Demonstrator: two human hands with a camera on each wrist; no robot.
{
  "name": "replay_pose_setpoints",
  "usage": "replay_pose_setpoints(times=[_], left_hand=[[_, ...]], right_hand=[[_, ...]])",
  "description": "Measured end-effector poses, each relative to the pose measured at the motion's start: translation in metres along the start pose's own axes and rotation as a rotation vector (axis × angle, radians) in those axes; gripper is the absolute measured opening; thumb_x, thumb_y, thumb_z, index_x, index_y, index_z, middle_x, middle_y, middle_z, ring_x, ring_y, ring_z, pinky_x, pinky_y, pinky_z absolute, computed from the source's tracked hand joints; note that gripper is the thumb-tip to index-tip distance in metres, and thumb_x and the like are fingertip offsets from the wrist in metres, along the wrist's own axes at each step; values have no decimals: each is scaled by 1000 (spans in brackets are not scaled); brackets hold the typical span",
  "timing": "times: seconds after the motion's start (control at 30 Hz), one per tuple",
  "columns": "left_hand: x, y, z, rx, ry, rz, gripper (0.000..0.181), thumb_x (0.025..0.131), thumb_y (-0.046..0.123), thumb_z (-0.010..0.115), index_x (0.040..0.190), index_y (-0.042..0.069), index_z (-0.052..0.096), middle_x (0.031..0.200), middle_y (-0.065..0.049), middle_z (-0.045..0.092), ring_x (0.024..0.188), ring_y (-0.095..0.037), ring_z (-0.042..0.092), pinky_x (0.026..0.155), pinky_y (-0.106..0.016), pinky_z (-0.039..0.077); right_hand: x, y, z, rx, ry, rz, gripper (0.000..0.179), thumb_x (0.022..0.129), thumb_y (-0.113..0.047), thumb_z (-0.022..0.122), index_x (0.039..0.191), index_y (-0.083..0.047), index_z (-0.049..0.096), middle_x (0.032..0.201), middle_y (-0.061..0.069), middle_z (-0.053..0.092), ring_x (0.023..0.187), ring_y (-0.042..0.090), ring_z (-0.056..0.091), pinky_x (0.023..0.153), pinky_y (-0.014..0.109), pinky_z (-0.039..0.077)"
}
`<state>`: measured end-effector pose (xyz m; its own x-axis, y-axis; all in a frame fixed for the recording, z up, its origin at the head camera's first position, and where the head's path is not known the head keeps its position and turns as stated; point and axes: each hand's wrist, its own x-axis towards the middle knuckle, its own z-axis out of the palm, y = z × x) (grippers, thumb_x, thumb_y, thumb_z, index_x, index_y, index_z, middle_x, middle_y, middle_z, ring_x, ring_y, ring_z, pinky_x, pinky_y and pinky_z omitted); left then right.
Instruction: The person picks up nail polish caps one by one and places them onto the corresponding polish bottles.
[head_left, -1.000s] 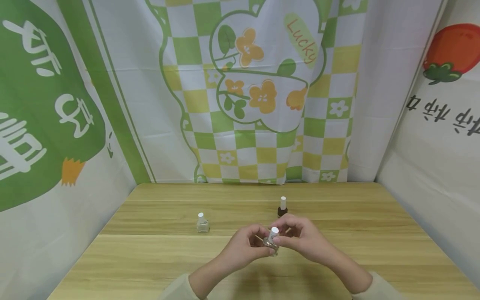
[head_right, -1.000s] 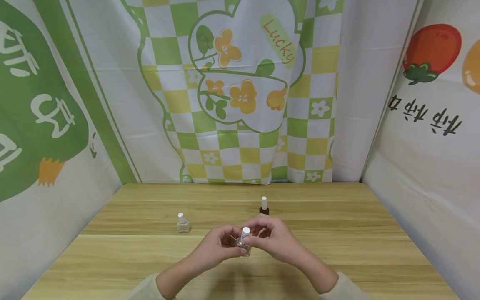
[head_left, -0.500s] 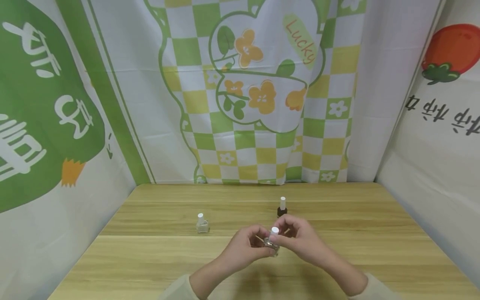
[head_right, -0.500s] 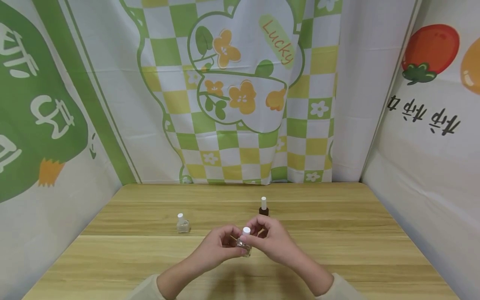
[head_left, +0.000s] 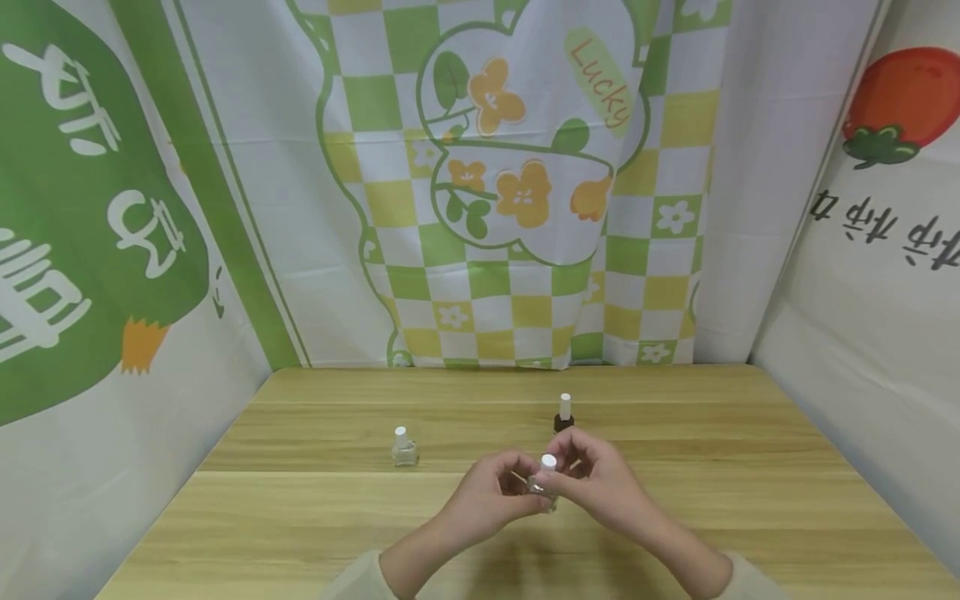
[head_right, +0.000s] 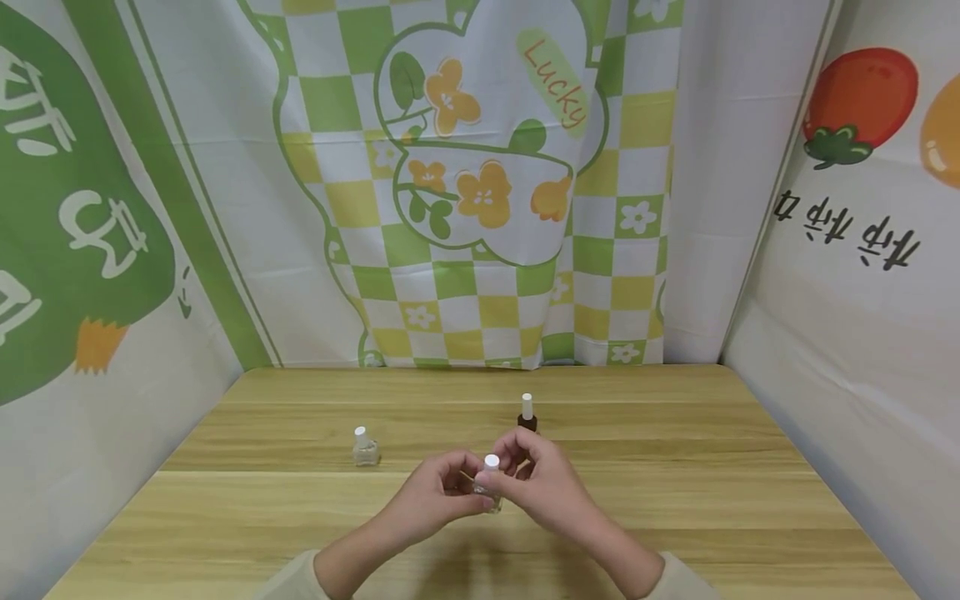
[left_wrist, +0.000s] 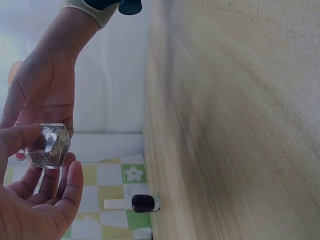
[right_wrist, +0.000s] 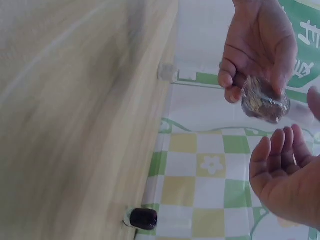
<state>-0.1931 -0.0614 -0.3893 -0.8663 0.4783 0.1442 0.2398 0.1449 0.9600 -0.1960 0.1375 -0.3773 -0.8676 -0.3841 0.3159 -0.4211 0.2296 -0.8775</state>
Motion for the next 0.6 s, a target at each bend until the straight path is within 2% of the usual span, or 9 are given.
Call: replay_pose_setpoints(times=[0.3, 0.47, 0.6], left_hand=[[-1, 1, -2, -21, -20, -2, 23, 83, 10, 76, 102, 4, 64, 94, -4, 66, 83, -19, 64, 72, -28, 55], [-2, 1, -2, -28, -25, -4, 24, 83, 10, 75, 103, 4, 64, 96, -4, 65, 84, -19, 64, 72, -28, 55], [-2, 1, -2, -35, -20, -17, 24, 83, 11, 76, 103, 5, 64, 97, -4, 65, 85, -20, 64, 73, -29, 55]], right_hand=[[5, 3, -19, -15, -137, -166, 26, 87, -8, 72, 112, -3, 65, 97, 4, 63, 88, 19, 56, 73, 31, 52], [5, 4, -20, -12, -200, -197, 23, 90, -8, 69, 113, -8, 68, 98, 4, 62, 88, 19, 56, 72, 33, 52], [5, 3, -19, -5, -193, -186, 19, 90, -9, 69, 109, -10, 69, 96, 4, 62, 87, 19, 56, 72, 33, 52]])
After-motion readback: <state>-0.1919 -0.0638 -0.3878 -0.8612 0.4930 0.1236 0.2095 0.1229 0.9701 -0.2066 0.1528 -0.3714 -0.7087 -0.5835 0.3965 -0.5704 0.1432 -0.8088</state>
